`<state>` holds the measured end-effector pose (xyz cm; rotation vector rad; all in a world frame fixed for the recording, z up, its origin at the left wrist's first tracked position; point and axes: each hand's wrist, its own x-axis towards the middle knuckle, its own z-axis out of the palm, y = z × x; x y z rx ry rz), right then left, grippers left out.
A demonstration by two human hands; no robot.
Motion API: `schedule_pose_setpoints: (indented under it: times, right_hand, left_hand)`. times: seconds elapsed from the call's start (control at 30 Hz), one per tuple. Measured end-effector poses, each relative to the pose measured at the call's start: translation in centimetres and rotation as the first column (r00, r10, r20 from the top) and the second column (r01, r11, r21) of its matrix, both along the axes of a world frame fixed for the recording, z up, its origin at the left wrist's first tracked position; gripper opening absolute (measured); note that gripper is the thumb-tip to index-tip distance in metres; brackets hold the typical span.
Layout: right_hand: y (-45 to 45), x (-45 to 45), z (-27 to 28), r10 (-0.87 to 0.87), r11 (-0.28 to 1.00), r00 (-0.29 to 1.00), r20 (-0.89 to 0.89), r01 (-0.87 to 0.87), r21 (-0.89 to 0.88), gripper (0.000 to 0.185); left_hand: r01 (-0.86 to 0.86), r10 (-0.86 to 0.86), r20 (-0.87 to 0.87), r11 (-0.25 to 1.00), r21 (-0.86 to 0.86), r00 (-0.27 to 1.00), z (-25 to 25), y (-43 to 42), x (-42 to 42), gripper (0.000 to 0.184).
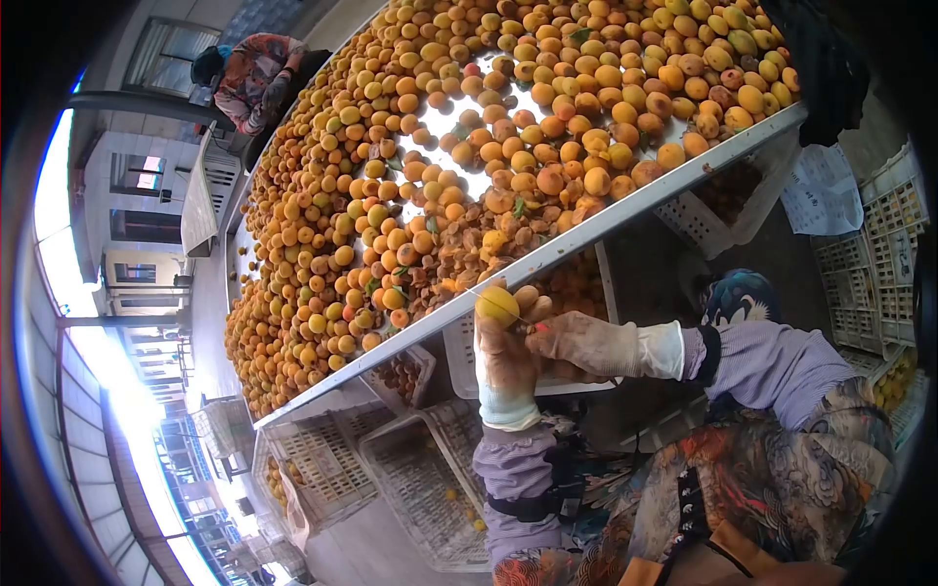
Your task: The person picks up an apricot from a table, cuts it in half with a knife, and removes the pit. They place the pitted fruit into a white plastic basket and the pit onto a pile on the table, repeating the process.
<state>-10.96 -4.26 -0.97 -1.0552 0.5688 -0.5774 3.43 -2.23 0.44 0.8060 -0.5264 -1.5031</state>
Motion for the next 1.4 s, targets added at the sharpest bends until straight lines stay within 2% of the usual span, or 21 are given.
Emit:
schedule_pose_setpoints:
  times: [0.03,0.07,0.1,0.2,0.27,0.33,0.47,0.5,0.53,0.57,0.63,0.7,0.8,0.87,1.03,1.1,1.13,1.27,1.33,1.37,1.4]
  right_hand:
    - [-0.6,-0.3,0.5,0.001,1.0,1.0,-0.001,-0.001,0.001,0.042]
    - [-1.3,-0.8,1.2,0.105,0.978,0.994,-0.018,-0.1,0.183,0.041]
    - [-1.6,-1.1,2.0,0.208,0.914,0.978,-0.016,-0.188,0.36,0.041]
    - [-1.8,-1.3,3.0,0.212,0.901,0.977,-0.007,-0.193,0.39,0.041]
    - [-1.5,-1.0,2.4,0.242,0.893,0.97,-0.026,-0.213,0.396,0.041]
    - [-0.2,0.3,1.2,0.006,0.987,0.982,0.188,0.025,-0.157,0.044]
    - [0.0,0.0,1.5,-0.026,0.999,0.995,0.093,0.024,0.026,0.044]
    - [-0.4,-0.3,1.3,0.06,0.981,0.998,0.029,-0.064,0.182,0.044]
    - [-0.7,-0.5,1.2,0.155,0.931,0.988,-0.019,-0.14,0.339,0.044]
    - [-0.9,-0.7,1.2,0.156,0.93,0.988,-0.018,-0.14,0.339,0.044]
    - [-1.1,-1.0,2.4,0.193,0.9,0.98,-0.043,-0.16,0.406,0.045]
    - [-0.9,-0.8,2.4,0.179,0.893,0.984,-0.013,-0.158,0.421,0.045]
    - [0.0,0.0,2.2,0.078,0.943,0.996,0.041,-0.087,0.322,0.044]
    - [0.2,0.3,1.7,-0.004,0.979,0.998,0.064,-0.009,0.205,0.043]
    - [-0.4,-0.2,1.6,0.067,0.918,0.997,0.03,-0.074,0.389,0.043]
    - [-1.2,-0.8,2.5,0.123,0.889,0.992,-0.003,-0.109,0.445,0.043]
    - [-1.4,-0.9,2.7,0.186,0.857,0.982,-0.034,-0.145,0.495,0.044]
    - [-0.3,-0.2,1.5,0.137,0.919,0.991,-0.004,-0.126,0.374,0.046]
    - [0.0,0.2,1.3,0.018,0.997,1.0,0.002,-0.018,0.07,0.048]
    - [0.0,0.2,1.5,0.019,0.997,1.0,0.002,-0.019,0.069,0.048]
    - [0.0,0.1,1.8,0.047,0.973,0.999,-0.028,-0.039,0.227,0.047]
  left_hand:
    - [0.03,-0.021,0.156,0.998,-0.061,0.988,0.4,-0.2,0.4,0.061]
    - [0.07,-0.032,0.309,0.991,-0.115,0.951,0.6,-0.4,0.6,0.058]
    - [0.07,-0.032,0.309,0.991,-0.113,0.951,0.6,-0.5,0.6,0.058]
    - [0.042,0.03,0.454,0.988,-0.147,0.89,0.6,-0.6,0.6,0.057]
    - [0.016,0.024,0.342,0.994,-0.112,0.939,0.2,-0.3,0.4,0.058]
    - [0.008,-0.001,0.175,0.999,-0.041,0.985,0.0,0.0,-0.1,0.062]
    - [0.059,-0.062,0.119,0.998,0.025,0.991,-0.2,-0.1,-0.6,0.066]
    - [0.059,-0.061,0.119,0.998,0.024,0.991,-0.1,-0.2,-0.5,0.066]
    - [0.015,-0.01,0.26,1.0,-0.018,0.966,0.0,-0.4,-0.4,0.067]
    - [-0.022,0.046,0.393,0.998,-0.065,0.918,0.0,-0.5,-0.4,0.068]
    - [-0.052,0.088,0.439,0.994,-0.094,0.894,-0.1,-0.6,-0.4,0.068]
    - [-0.079,0.129,0.48,0.989,-0.125,0.868,-0.6,-0.5,-0.3,0.067]
    - [0.007,-0.007,0.079,1.0,-0.002,0.997,-1.2,-0.3,-0.4,0.067]
    - [0.008,-0.011,0.076,0.999,0.041,0.997,-1.2,-0.3,-0.7,0.069]
    - [-0.02,0.014,0.121,0.999,0.046,0.993,-0.7,-0.2,-0.9,0.072]
    - [-0.036,0.082,0.562,0.995,-0.093,0.823,-0.2,-0.4,-0.6,0.059]
    - [-0.059,0.1,0.588,0.994,-0.088,0.803,0.2,-0.4,-0.8,0.059]
    - [-0.025,0.056,0.42,0.997,-0.079,0.906,-0.8,-0.3,-0.8,0.062]
    - [0.018,-0.032,0.173,0.997,0.082,0.984,-1.1,-0.4,-0.7,0.065]
    - [0.017,-0.03,0.174,0.997,0.08,0.984,-1.1,-0.5,-0.6,0.065]
    - [0.025,-0.05,0.233,0.994,0.106,0.971,-1.1,-0.5,-0.5,0.065]
